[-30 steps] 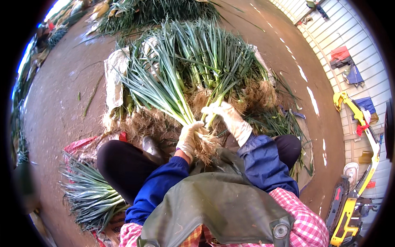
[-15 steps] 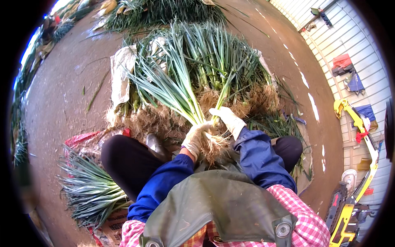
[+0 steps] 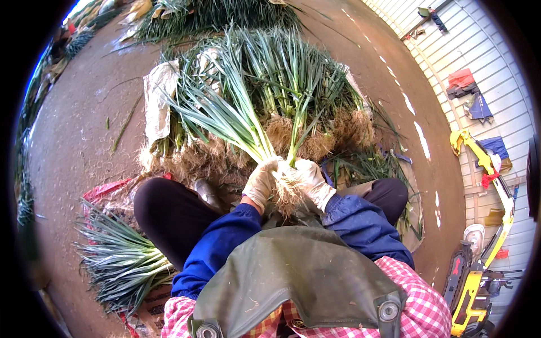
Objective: The person processes bundles of scallions by hand, removing loose outer layers and cleaning the roots before tying them together.
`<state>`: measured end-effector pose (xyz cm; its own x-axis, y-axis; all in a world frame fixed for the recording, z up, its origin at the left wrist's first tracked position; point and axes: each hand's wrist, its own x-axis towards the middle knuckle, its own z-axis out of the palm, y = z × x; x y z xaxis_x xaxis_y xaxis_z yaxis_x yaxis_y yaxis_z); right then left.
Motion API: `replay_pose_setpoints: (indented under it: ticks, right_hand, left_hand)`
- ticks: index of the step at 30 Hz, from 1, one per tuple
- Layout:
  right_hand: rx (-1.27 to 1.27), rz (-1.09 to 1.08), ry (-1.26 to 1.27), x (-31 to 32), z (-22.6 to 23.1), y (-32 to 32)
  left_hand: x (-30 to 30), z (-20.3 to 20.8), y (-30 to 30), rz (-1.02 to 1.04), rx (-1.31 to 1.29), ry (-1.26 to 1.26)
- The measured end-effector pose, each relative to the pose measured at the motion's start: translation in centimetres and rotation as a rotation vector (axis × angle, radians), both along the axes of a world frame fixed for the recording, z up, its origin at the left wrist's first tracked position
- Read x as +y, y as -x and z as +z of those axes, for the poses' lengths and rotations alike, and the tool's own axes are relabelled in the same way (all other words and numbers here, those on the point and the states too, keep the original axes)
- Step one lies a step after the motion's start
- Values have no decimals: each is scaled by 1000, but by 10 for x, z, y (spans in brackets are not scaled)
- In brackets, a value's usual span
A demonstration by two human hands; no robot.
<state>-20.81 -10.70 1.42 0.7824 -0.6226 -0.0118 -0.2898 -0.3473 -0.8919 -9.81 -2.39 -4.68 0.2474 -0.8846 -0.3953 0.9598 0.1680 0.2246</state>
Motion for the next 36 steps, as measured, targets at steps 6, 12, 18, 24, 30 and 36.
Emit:
replay_pose_setpoints:
  ticks: [6, 12, 18, 24, 30, 36]
  right_hand:
    - [-190, -8, -427, 0, -13, 15]
    - [61, -36, -536, -29, 88, 57]
    - [-161, -482, -344, -221, 50, 114]
    - [697, -469, 190, -197, -56, -4]
    - [755, -584, 33, -182, -54, -48]
    - [-183, -413, -695, -296, 27, 67]
  left_hand:
    - [3, 28, -7, -18, -6, 121]
    - [1, 48, -11, 94, 112, 15]
    - [-10, 22, -3, -3, 15, -43]
    - [-2, 27, -8, -109, -36, 4]
    - [5, 19, -18, -89, -40, -13]
    - [-4, 22, -13, -92, -6, -31]
